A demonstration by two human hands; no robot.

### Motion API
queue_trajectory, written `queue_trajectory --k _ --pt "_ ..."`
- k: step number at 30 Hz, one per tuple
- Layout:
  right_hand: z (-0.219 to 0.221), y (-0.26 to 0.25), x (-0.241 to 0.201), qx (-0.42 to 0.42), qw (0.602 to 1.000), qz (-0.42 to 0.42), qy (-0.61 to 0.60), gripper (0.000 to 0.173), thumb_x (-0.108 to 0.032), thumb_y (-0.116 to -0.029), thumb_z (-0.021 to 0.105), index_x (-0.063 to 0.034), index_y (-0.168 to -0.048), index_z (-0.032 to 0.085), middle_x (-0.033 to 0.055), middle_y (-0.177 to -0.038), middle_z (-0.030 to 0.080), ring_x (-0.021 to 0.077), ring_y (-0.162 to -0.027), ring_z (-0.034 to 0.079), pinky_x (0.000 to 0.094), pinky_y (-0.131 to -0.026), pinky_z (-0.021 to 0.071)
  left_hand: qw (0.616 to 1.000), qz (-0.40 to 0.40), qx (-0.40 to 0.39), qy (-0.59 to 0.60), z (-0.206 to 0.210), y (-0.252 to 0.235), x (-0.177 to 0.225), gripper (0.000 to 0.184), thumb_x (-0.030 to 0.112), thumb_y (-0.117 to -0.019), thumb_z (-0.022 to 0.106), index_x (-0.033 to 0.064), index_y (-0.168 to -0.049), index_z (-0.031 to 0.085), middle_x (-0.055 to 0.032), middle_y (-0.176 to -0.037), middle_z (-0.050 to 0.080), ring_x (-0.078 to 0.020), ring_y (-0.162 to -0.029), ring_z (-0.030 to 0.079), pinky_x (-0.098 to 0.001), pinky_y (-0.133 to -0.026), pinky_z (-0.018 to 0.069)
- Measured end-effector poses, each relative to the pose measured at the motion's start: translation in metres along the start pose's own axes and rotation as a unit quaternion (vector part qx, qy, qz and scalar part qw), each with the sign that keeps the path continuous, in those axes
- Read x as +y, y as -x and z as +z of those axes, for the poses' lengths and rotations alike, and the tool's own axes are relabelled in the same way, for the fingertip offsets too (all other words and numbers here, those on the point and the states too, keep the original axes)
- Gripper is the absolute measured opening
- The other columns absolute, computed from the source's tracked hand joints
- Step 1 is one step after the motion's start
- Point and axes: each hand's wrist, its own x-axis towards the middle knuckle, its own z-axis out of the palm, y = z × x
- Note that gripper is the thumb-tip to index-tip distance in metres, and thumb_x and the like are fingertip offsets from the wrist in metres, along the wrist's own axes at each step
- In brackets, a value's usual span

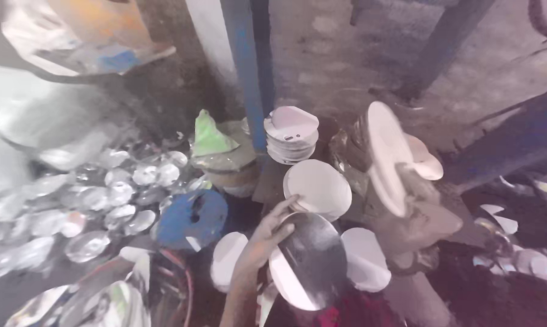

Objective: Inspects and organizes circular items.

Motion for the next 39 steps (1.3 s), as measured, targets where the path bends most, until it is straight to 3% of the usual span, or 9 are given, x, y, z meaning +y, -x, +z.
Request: queue_trajectory --k 5,8,13,16,20,24,29,33,39 --pt "0.02 0.066 -0.01 -0.4 0.916 -0.012 -0.034 0.029 -0.027 -0.099 0.062 -0.0088 -0.121 0.068 0.0137 -0.139 0.065 0.0368 -0.133 0.057 0.0625 -0.11 0.0405 0.991 0.028 0.133 -0.012 -0.011 0.029 0.0 0.039 0.017 -0.0998 0.055 0.0051 -0.136 0.06 0.0034 -0.137 0.063 -0.007 -0.124 0.059 -0.0273 -0.106 0.0477" --pt "0.025 0.041 -0.014 -0.395 0.918 0.029 0.007 0.047 -0.043 -0.1018 0.052 -0.0041 -0.119 0.072 0.0172 -0.124 0.071 0.0398 -0.119 0.066 0.0675 -0.102 0.0429 0.989 -0.004 0.147 -0.024 -0.013 0.036 -0.002 0.04 0.009 -0.0994 0.048 -0.0011 -0.138 0.054 -0.0011 -0.137 0.062 -0.0088 -0.123 0.059 -0.0283 -0.105 0.0491" --pt "0.086 0.008 0.006 -0.489 0.851 0.162 0.101 0.075 -0.054 -0.0969 0.06 -0.0125 -0.156 0.043 0.0195 -0.156 0.046 0.0443 -0.144 0.04 0.0722 -0.113 0.0261 0.987 0.004 0.16 0.014 -0.007 0.032 -0.001 0.043 0.003 -0.0982 0.045 -0.0049 -0.14 0.05 -0.0053 -0.138 0.06 -0.0112 -0.121 0.06 -0.0294 -0.103 0.0507" --pt "0.108 0.002 0.032 -0.504 0.829 0.21 0.122 0.063 -0.048 -0.1 0.061 -0.0039 -0.145 0.055 0.0247 -0.143 0.055 0.0469 -0.134 0.049 0.0729 -0.106 0.0341 0.975 0.018 0.216 -0.043 -0.009 0.041 0.011 0.046 0.001 -0.0966 0.043 -0.0047 -0.142 0.045 -0.002 -0.142 0.056 -0.0067 -0.125 0.056 -0.0251 -0.106 0.0472" --pt "0.092 -0.011 0.038 -0.32 0.93 0.178 0.026 0.029 -0.014 -0.1014 0.061 0.0024 -0.126 0.062 0.0229 -0.119 0.067 0.0397 -0.107 0.066 0.061 -0.089 0.0507 0.949 0.043 0.296 -0.097 -0.015 0.051 0.022 0.03 0.002 -0.0983 0.044 0.0098 -0.107 0.071 0.0075 -0.104 0.073 -0.0021 -0.096 0.067 -0.0204 -0.086 0.0561" --pt "0.058 -0.033 0.058 -0.161 0.943 0.246 -0.158 0.022 -0.018 -0.1089 0.048 -0.0065 -0.128 0.047 0.0054 -0.091 0.062 0.0067 -0.066 0.06 0.0233 -0.058 0.0535 0.948 0.075 0.289 -0.111 -0.011 0.053 0.037 0.032 0.001 -0.0983 0.044 0.0098 -0.118 0.068 0.0075 -0.118 0.069 -0.0036 -0.111 0.063 -0.0217 -0.097 0.0519" --pt "0.031 -0.022 0.005 -0.1 0.989 0.051 -0.098 0.016 -0.009 -0.0932 0.063 0.0065 -0.091 0.064 0.0098 -0.081 0.068 0.0099 -0.076 0.067 0.0262 -0.069 0.0546 0.972 0.056 0.216 -0.08 0.015 0.037 0.048 0.054 0.042 -0.1092 0.028 0.0134 -0.119 0.073 0.0042 -0.12 0.072 -0.005 -0.116 0.063 -0.024 -0.104 0.048" --pt "0.018 0.013 -0.039 -0.353 0.861 -0.261 -0.257 0.016 -0.02 -0.1052 0.054 -0.0155 -0.099 0.068 0.0047 -0.107 0.074 0.0188 -0.111 0.067 0.042 -0.105 0.0436 0.93 0.009 0.366 0.02 0.036 0.025 0.051 0.036 0.032 -0.1092 0.036 0.0165 -0.107 0.069 0.0084 -0.093 0.075 -0.0012 -0.087 0.071 -0.0222 -0.079 0.0602" --pt "0.068 0.009 0.022 -0.485 0.87 0.079 -0.031 0.067 -0.058 -0.1016 0.046 -0.0102 -0.148 0.054 0.0152 -0.142 0.06 0.0371 -0.133 0.054 0.0639 -0.108 0.0396 0.882 -0.03 0.453 -0.127 0.019 0.032 0.041 0.029 0.005 -0.0977 0.05 -0.0049 -0.124 0.059 0.0066 -0.095 0.071 0.0019 -0.083 0.069 -0.0188 -0.075 0.0596"
